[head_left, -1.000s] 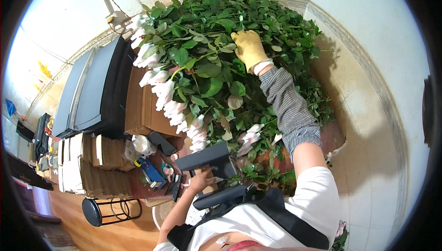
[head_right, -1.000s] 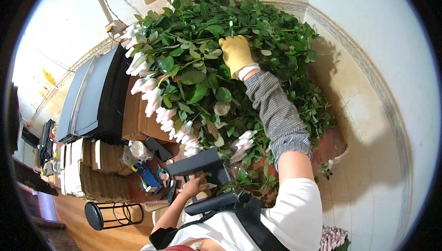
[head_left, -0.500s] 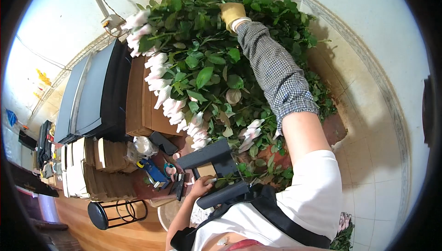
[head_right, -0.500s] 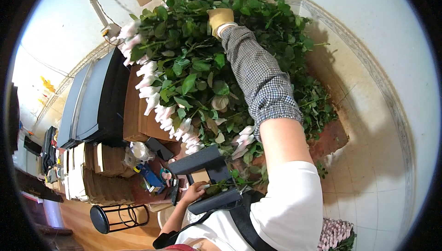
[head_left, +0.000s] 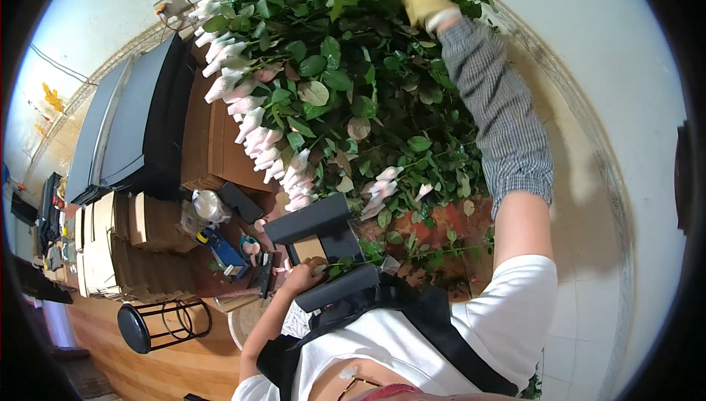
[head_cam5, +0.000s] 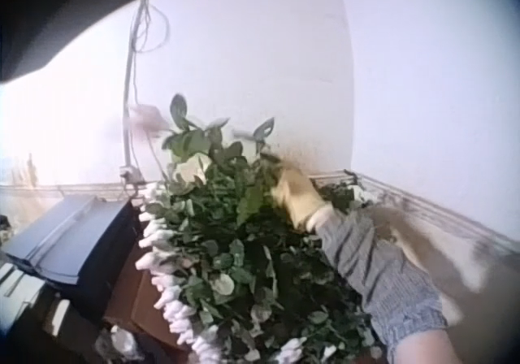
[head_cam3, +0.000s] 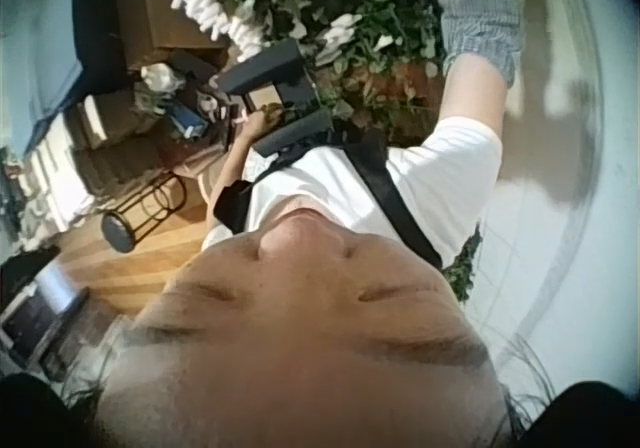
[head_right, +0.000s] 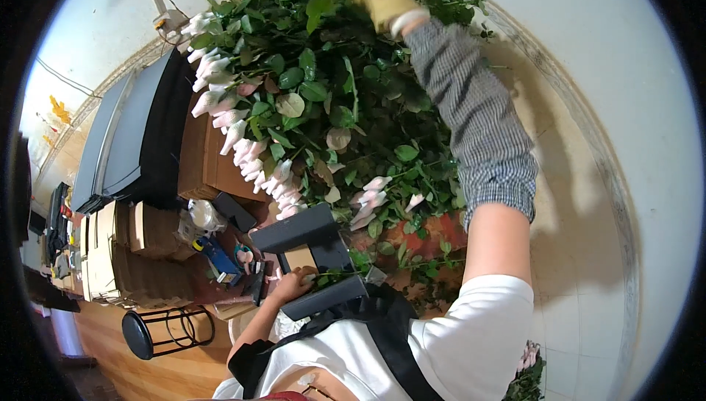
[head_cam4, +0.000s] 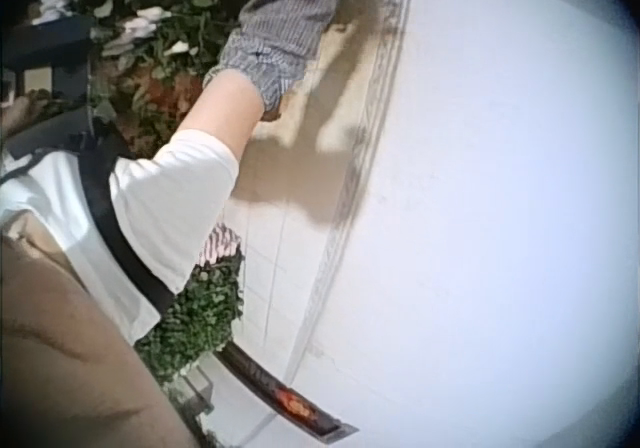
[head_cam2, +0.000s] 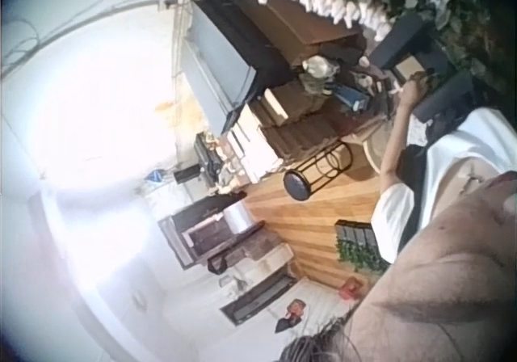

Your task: The person organizes pink roses into black foam blocks, placing the stems into the foam and then setting the completed arrangements into plastic bags on the floor.

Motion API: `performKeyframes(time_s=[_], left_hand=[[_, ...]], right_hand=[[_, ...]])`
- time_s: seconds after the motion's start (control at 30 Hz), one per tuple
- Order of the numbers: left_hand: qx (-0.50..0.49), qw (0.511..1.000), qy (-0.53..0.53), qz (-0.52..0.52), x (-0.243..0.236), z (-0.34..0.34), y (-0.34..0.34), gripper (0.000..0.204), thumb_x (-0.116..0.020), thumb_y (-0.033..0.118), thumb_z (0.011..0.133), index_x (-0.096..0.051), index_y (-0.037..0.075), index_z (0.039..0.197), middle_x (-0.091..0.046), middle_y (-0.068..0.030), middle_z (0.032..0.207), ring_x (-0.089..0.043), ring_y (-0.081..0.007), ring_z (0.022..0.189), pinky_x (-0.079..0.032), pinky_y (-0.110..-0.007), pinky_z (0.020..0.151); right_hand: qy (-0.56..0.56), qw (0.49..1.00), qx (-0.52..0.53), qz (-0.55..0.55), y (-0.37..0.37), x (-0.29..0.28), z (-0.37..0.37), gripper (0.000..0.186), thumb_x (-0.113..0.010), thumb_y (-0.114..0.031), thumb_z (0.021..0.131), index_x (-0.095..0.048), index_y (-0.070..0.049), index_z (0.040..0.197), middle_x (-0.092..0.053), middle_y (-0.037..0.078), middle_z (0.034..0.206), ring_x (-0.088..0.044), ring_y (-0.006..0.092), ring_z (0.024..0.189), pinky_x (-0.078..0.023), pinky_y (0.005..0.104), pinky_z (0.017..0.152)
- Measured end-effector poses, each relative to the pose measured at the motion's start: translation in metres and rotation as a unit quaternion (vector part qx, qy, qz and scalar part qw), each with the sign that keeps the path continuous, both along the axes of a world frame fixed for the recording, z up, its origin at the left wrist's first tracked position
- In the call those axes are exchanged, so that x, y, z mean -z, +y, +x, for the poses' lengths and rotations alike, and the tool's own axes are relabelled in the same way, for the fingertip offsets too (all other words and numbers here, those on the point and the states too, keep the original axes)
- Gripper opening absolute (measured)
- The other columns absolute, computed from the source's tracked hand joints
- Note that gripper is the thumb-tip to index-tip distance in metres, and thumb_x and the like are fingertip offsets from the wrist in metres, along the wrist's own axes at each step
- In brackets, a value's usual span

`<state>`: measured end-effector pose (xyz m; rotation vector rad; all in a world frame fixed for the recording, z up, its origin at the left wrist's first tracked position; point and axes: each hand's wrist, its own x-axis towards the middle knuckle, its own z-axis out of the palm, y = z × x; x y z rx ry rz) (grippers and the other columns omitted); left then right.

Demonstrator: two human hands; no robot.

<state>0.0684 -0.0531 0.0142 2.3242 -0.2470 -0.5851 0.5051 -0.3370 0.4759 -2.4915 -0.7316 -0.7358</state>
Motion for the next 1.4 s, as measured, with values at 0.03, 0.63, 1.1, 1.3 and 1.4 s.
performKeyframes(time_s=[0.03,0.63,1.1,1.3,1.4], left_hand=[[0.004,0.993,-0.082,-0.079,0.023,-0.006,0.005,0.039,-0.069,0.024,0.086,-0.064,0.011,0.123,-0.064,-0.0198,0.120,-0.066,-0.0399,0.103,-0.052,-0.044,0.091],[-0.111,0.961,0.005,-0.253,0.029,-0.015,-0.005,0.030,-0.070,0.014,0.091,-0.064,0.000,0.116,-0.067,-0.0138,0.109,-0.064,-0.0229,0.100,-0.050,-0.034,0.089],[-0.090,0.988,0.009,-0.123,0.019,-0.008,-0.001,0.030,-0.069,0.018,0.092,-0.064,0.003,0.117,-0.069,-0.0189,0.104,-0.069,-0.0345,0.094,-0.054,-0.040,0.081],[-0.022,0.993,-0.105,-0.047,0.000,-0.012,-0.002,0.030,-0.069,0.027,0.090,-0.065,0.006,0.112,-0.062,-0.0145,0.109,-0.065,-0.0344,0.094,-0.054,-0.042,0.078],[0.099,0.938,-0.309,0.119,-0.025,0.010,-0.008,0.030,-0.070,0.032,0.085,-0.069,0.010,0.106,-0.056,-0.0092,0.113,-0.056,-0.0285,0.106,-0.047,-0.041,0.090]], right_hand=[[-0.034,0.999,-0.014,0.016,0.018,0.005,-0.038,0.028,-0.062,-0.025,0.097,-0.069,-0.005,0.114,-0.070,0.015,0.120,-0.070,0.0305,0.089,-0.057,0.0408,0.083],[-0.089,0.995,0.017,0.030,-0.020,0.169,-0.197,0.044,-0.067,-0.002,0.078,-0.064,-0.004,0.121,-0.067,0.019,0.099,-0.063,0.0394,0.086,-0.053,0.0466,0.075],[0.349,0.891,-0.164,-0.238,-0.057,0.339,-0.314,0.035,-0.061,-0.003,0.082,-0.068,-0.008,0.116,-0.071,0.017,0.101,-0.066,0.0375,0.092,-0.054,0.0463,0.084],[0.386,0.791,-0.097,-0.465,-0.070,0.399,-0.328,0.038,-0.056,-0.008,0.088,-0.068,-0.013,0.123,-0.072,0.015,0.107,-0.068,0.0349,0.100,-0.054,0.0471,0.084],[0.427,0.852,-0.076,-0.293,-0.111,0.484,-0.340,0.036,-0.059,-0.004,0.084,-0.070,-0.012,0.117,-0.072,0.016,0.104,-0.068,0.0349,0.097,-0.054,0.0429,0.084]])
